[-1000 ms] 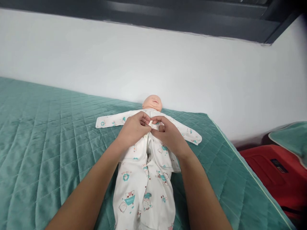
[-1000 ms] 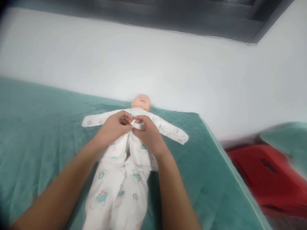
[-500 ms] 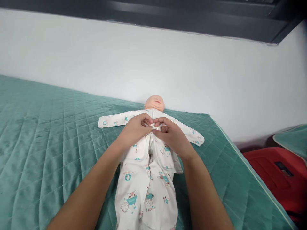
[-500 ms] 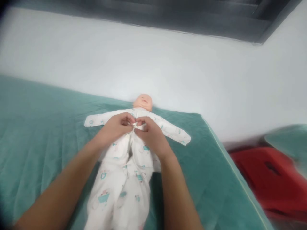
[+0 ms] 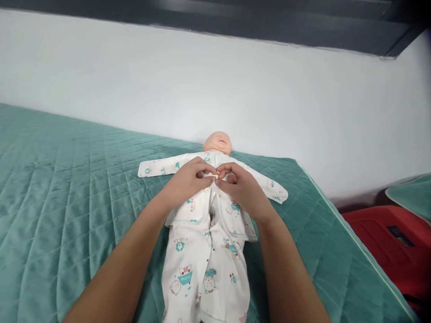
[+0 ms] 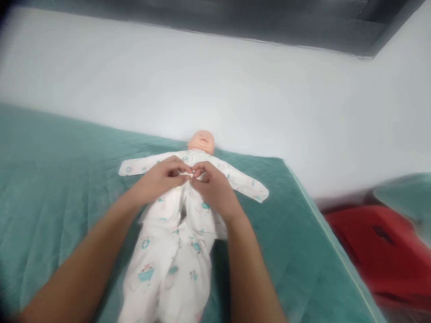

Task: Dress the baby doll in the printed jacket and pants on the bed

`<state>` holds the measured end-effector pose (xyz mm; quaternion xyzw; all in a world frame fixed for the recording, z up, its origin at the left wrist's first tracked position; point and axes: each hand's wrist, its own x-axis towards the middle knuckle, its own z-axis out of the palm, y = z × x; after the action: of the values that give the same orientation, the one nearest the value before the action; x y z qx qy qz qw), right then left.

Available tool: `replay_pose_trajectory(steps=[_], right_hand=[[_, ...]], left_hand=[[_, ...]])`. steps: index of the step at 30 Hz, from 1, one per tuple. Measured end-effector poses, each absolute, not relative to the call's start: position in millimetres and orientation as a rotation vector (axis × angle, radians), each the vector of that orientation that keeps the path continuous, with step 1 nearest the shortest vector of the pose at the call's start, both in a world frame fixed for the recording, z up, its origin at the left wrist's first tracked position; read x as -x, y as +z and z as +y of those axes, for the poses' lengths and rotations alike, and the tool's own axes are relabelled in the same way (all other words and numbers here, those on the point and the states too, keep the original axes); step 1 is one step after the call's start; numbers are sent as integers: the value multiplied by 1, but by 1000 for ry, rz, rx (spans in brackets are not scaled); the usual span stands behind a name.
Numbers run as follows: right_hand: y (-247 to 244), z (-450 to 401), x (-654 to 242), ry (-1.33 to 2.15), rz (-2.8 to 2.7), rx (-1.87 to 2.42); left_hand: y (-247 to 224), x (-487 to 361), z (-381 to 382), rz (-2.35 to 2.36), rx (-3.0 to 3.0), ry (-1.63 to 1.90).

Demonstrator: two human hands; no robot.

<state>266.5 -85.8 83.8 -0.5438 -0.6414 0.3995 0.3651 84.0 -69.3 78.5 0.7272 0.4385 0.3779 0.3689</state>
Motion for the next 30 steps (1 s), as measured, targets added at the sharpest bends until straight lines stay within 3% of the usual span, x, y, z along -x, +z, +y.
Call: replay_pose_trajectory(steps=[12, 26, 30], right_hand=[[78, -86, -266, 957, -1636, 1406], [63, -83, -265, 629, -1722, 1186], [65, -84, -259, 534, -1712, 1297]], left_hand=[[81, -86, -69, 1145, -1918, 927], [84, -90, -70, 1041, -1431, 1002], [85, -89, -72, 1018, -1376, 993]])
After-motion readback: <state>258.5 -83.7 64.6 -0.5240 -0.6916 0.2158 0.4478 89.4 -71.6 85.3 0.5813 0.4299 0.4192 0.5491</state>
